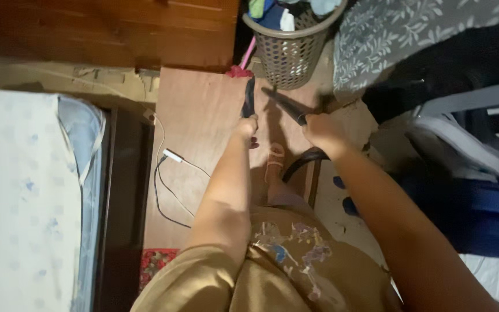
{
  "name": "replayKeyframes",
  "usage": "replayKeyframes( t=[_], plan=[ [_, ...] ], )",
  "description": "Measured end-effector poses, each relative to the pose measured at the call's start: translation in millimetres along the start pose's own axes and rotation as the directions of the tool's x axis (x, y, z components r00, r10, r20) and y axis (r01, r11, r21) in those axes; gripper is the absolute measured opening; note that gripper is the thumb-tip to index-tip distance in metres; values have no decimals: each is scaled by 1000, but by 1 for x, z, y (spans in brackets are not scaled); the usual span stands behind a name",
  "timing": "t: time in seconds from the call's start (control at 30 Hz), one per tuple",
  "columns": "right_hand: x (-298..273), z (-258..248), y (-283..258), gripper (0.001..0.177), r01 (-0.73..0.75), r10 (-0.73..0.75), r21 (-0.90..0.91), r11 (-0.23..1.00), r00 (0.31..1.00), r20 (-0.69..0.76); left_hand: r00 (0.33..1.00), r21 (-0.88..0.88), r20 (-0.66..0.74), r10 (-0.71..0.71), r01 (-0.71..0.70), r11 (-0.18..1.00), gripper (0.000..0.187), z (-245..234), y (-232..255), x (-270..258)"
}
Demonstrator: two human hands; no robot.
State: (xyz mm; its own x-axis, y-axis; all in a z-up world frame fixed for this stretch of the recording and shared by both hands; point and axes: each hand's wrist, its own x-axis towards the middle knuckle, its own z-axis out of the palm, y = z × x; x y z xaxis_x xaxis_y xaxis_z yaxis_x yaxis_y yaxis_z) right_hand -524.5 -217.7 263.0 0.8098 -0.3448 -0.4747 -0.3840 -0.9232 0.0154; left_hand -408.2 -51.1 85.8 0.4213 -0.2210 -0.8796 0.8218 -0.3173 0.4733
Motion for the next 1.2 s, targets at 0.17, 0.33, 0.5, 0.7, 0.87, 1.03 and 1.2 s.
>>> replayKeyframes(
  t=[0.17, 0.33, 0.5, 0.7, 0.87, 1.03, 1.2],
  plan=[
    [-4, -5, -15, 36, -196, 165, 169, 966, 969, 185, 992, 66, 102, 78, -85, 994, 47, 5, -1, 19],
    [-19, -35, -18, 44, -288, 266, 204, 936, 955, 129, 909, 105, 383, 164, -219, 970, 45, 34, -2, 17],
    [-18, -31, 13, 38, -428, 405, 180, 886, 902, 149, 854, 234, 510, 108, -258, 937, 53, 94, -8, 18],
    [-18, 25, 82, 29, -384, 408, 251, 889, 912, -48, 812, 382, 577, -84, -177, 907, 61, 137, -15, 29],
    [4, 39, 91, 29, -491, 509, 253, 833, 861, -7, 814, 341, 580, -39, -199, 919, 57, 163, -6, 33],
    [46, 31, 100, 30, -495, 545, 378, 783, 838, -32, 837, 315, 545, 47, -257, 914, 51, 181, 34, 34],
    [120, 70, 118, 45, -451, 530, 345, 823, 830, -177, 866, 308, 492, 91, -271, 912, 44, 194, 85, 23]
  ],
)
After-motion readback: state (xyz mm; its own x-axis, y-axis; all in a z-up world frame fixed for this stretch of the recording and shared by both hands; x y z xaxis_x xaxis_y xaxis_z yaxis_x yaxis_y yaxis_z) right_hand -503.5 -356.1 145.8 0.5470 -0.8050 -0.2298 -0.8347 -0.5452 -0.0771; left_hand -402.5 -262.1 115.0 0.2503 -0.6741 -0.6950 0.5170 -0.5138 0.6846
